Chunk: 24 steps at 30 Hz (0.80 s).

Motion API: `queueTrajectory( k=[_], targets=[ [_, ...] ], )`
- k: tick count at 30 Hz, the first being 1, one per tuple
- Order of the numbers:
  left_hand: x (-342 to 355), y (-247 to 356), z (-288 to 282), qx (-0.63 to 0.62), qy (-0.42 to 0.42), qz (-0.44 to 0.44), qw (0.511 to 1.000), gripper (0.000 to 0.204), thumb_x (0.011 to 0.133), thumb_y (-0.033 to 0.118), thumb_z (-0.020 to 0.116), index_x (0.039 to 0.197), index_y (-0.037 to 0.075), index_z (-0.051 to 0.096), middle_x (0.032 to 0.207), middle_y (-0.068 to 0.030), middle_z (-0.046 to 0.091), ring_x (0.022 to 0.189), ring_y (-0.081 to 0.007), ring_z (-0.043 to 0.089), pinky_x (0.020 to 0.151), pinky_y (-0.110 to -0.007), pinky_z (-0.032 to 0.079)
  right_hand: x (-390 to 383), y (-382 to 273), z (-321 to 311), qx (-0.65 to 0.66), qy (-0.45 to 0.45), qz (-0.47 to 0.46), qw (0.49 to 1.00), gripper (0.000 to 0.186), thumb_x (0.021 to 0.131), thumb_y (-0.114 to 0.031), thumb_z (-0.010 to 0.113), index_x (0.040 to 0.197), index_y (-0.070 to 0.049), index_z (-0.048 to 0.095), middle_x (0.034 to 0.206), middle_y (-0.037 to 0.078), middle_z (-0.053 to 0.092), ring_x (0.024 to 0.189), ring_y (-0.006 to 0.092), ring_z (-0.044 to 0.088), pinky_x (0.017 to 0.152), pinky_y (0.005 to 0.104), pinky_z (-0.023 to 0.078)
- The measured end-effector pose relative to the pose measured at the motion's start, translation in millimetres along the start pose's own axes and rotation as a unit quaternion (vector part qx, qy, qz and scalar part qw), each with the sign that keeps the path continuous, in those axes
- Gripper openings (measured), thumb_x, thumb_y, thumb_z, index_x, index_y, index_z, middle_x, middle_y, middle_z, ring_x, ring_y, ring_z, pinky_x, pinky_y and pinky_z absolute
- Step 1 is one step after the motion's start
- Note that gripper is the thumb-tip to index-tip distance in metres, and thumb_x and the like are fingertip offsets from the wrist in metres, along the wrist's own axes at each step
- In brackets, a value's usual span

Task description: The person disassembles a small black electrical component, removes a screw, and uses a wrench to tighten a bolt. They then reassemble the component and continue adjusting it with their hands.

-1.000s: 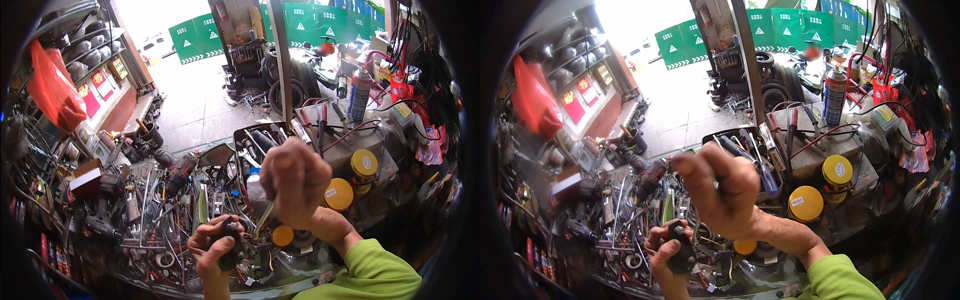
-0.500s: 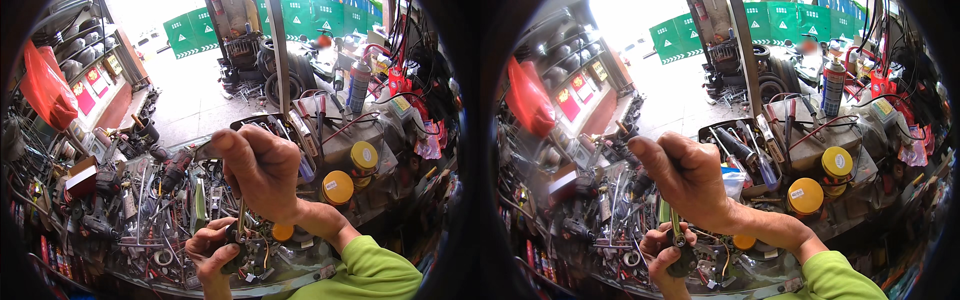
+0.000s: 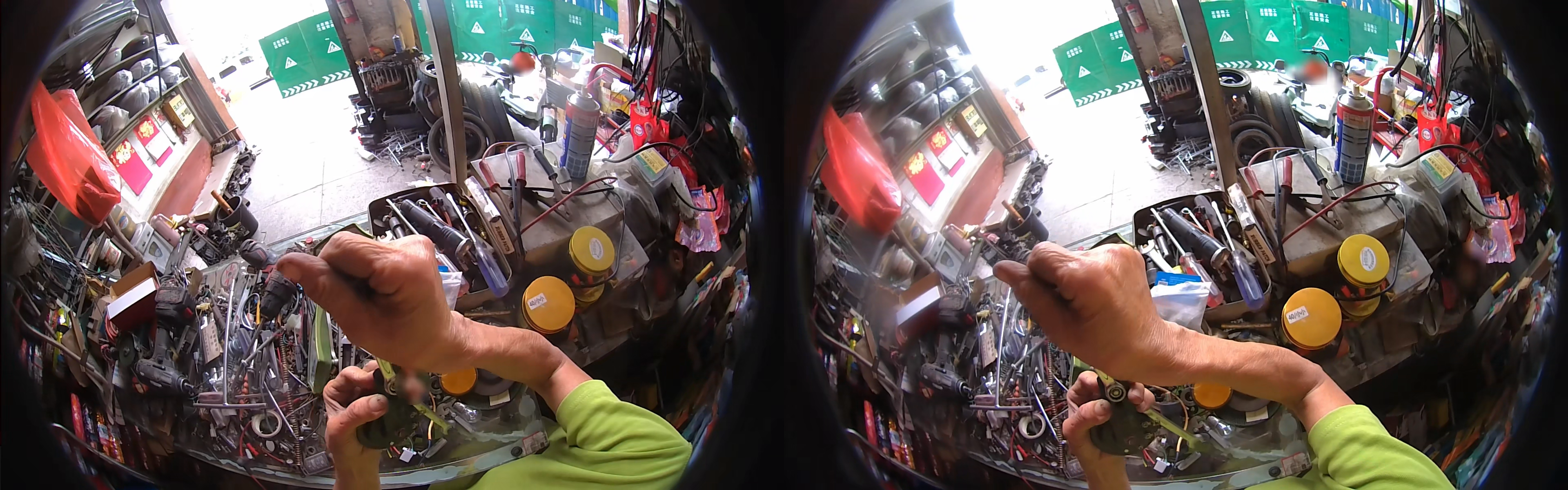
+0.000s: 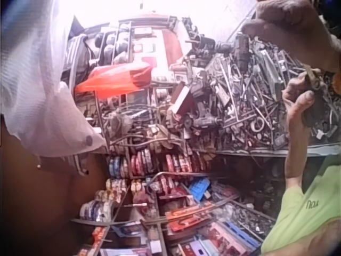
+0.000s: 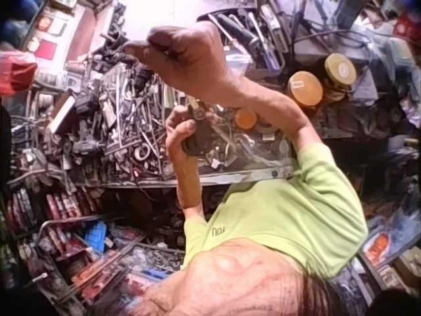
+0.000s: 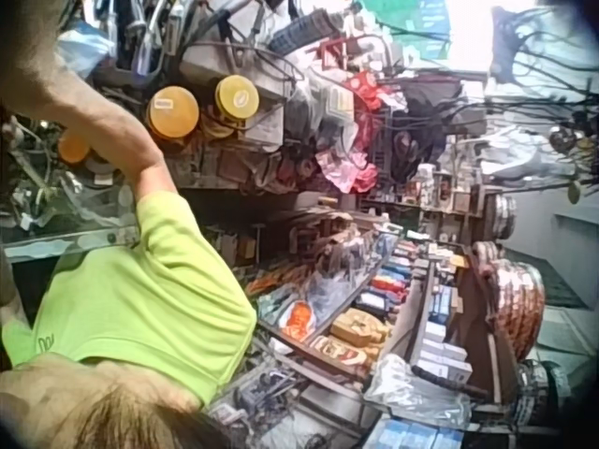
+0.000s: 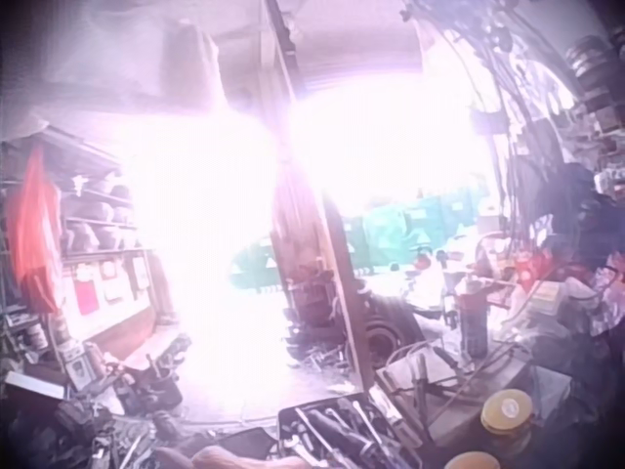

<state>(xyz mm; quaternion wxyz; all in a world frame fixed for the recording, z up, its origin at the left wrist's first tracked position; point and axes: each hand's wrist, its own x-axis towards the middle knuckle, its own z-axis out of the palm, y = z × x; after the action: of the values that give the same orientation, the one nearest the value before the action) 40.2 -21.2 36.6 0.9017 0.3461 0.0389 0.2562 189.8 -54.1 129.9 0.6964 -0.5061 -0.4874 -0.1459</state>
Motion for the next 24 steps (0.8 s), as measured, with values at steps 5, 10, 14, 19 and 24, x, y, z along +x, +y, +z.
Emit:
queueTrajectory(
  k=[5, 10, 14, 19, 24],
  targets=[
    [-0.7, -0.8, 1.9, -0.008, 0.015, -0.019, 1.0, 0.024, 0.073, 0.0, 0.063, 0.096, 0.0, 0.066, 0.102, -0.0252, 0.067, 0.087, -0.0301, 0.063, 0.073, -0.043, 0.046, -2.9, 7.5, -8.2, -0.059, -0.014, 0.075, 0.995, 0.028, 0.091, -0.011, 0.07, 0.068, 0.001, 0.059, 0.052, 0.003, 0.044, 0.049, 0.004, 0.033, 0.041, 0.0269, 0.029],
    [0.2, -6.2, -0.1, -0.003, 0.038, -0.052, 0.998, 0.025, 0.073, 0.0, 0.065, 0.097, 0.001, 0.067, 0.105, -0.0284, 0.067, 0.084, -0.0321, 0.065, 0.073, -0.044, 0.047, -13.2, 21.6, -24.0, -0.071, -0.064, 0.129, 0.987, 0.015, 0.091, -0.01, 0.069, 0.08, 0.0, 0.066, 0.059, 0.003, 0.051, 0.053, 0.0034, 0.04, 0.042, 0.0258, 0.032],
    [2.3, -6.8, 0.0, -0.048, -0.006, -0.072, 0.996, 0.024, 0.072, -0.003, 0.069, 0.096, -0.001, 0.067, 0.105, -0.028, 0.067, 0.089, -0.0325, 0.068, 0.082, -0.044, 0.053, -16.3, 27.3, -40.3, -0.046, -0.073, -0.021, 0.996, 0.016, 0.081, -0.013, 0.068, 0.095, -0.004, 0.067, 0.087, 0.01, 0.059, 0.069, 0.0257, 0.061, 0.054, 0.0351, 0.048],
    [-4.7, -9.7, -4.4, 0.009, -0.08, -0.077, 0.994, 0.03, 0.065, -0.002, 0.065, 0.095, 0.0, 0.068, 0.105, -0.0301, 0.066, 0.078, -0.0371, 0.065, 0.065, -0.047, 0.047, -17.0, 47.5, -47.6, -0.084, -0.123, -0.257, 0.955, 0.025, 0.067, -0.01, 0.063, 0.091, -0.005, 0.063, 0.077, 0.006, 0.056, 0.069, 0.0203, 0.056, 0.051, 0.0355, 0.046],
    [-8.9, -0.7, 10.9, -0.003, -0.071, -0.065, 0.995, 0.026, 0.062, 0.002, 0.063, 0.088, -0.002, 0.062, 0.104, -0.0328, 0.065, 0.073, -0.037, 0.063, 0.062, -0.046, 0.046, -56.1, 55.7, -30.5, -0.105, -0.203, -0.2, 0.953, 0.022, 0.066, -0.018, 0.07, 0.07, -0.01, 0.05, 0.058, 0.002, 0.046, 0.053, 0.0205, 0.052, 0.045, 0.0347, 0.042]
  ],
)
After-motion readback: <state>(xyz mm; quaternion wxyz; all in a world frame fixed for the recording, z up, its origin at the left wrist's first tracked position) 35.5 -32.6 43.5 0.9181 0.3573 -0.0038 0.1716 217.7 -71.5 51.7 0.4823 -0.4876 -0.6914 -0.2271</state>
